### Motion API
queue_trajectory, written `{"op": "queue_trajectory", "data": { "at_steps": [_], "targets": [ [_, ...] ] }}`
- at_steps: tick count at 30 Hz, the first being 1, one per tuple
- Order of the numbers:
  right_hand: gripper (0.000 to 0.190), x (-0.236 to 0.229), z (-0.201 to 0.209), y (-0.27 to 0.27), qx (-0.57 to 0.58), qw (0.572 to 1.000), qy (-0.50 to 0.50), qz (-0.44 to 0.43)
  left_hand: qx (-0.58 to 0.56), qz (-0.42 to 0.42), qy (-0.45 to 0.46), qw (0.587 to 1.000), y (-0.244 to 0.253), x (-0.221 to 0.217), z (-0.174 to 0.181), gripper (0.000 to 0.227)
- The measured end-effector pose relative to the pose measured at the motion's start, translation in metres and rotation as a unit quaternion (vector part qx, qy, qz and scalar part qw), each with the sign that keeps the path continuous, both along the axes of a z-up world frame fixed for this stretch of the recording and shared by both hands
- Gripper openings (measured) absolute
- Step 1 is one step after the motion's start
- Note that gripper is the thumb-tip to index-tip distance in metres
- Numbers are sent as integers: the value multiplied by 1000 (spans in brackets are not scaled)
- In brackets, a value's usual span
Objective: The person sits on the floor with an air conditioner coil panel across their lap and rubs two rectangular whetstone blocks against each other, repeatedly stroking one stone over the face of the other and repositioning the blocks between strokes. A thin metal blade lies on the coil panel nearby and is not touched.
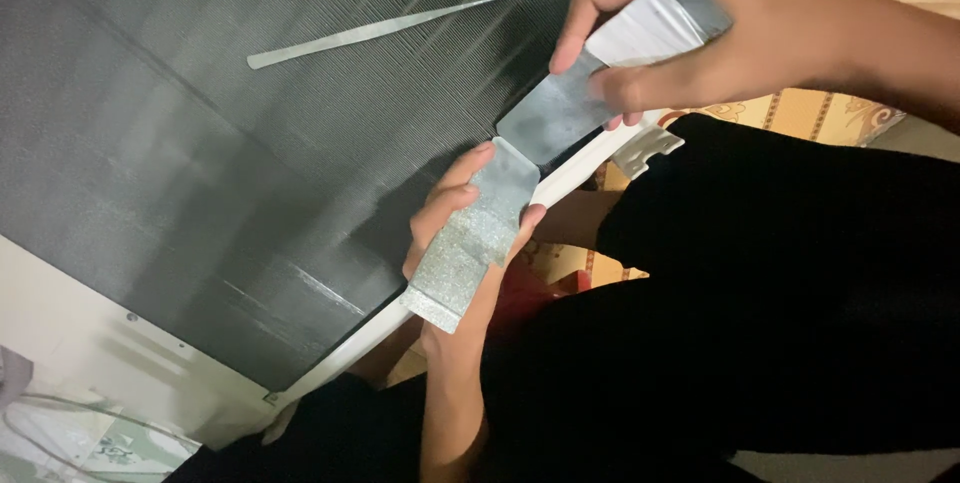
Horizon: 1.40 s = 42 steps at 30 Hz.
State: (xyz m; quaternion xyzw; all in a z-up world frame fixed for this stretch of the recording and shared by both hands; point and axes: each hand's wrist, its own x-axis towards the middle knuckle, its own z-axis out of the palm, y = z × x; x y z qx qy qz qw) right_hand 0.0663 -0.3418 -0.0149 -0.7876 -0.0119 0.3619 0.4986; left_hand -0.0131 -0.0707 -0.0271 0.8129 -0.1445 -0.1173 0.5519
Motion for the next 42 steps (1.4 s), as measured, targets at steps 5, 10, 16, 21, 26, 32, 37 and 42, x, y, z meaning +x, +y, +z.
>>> {"op": "queue_trajectory", "data": {
  "at_steps": [5,10,16,21,26,32,37,42],
  "targets": [
    [32,-1,2,2,2,1000,-4,-7,14,-3,7,1000,1,-2,-1,74],
    [33,-4,-7,-5,19,1000,-12,-3,-6,-5,24,1000,4,-4,-1,73],
    [31,-17,-19,-24,10,993,-89,-73,-11,80,-41,996,20,-9,-4,63],
    [20,-20,-22,-39,8,981,-194,-19,182,122,-173,960,19,5,3,54],
    [18,-14,0,-35,40,966,-255,15,167,126,-173,962,18,2,-1,66],
    [16,-11,4,-26,12,963,-262,56,186,123,-143,964,16,2,3,57],
    [11,-8,8,-20,-13,945,-321,67,171,128,-140,967,15,3,3,51],
    [19,-4,10,-11,-77,960,-246,111,142,129,-126,973,15,2,1,64]
  ]
}}
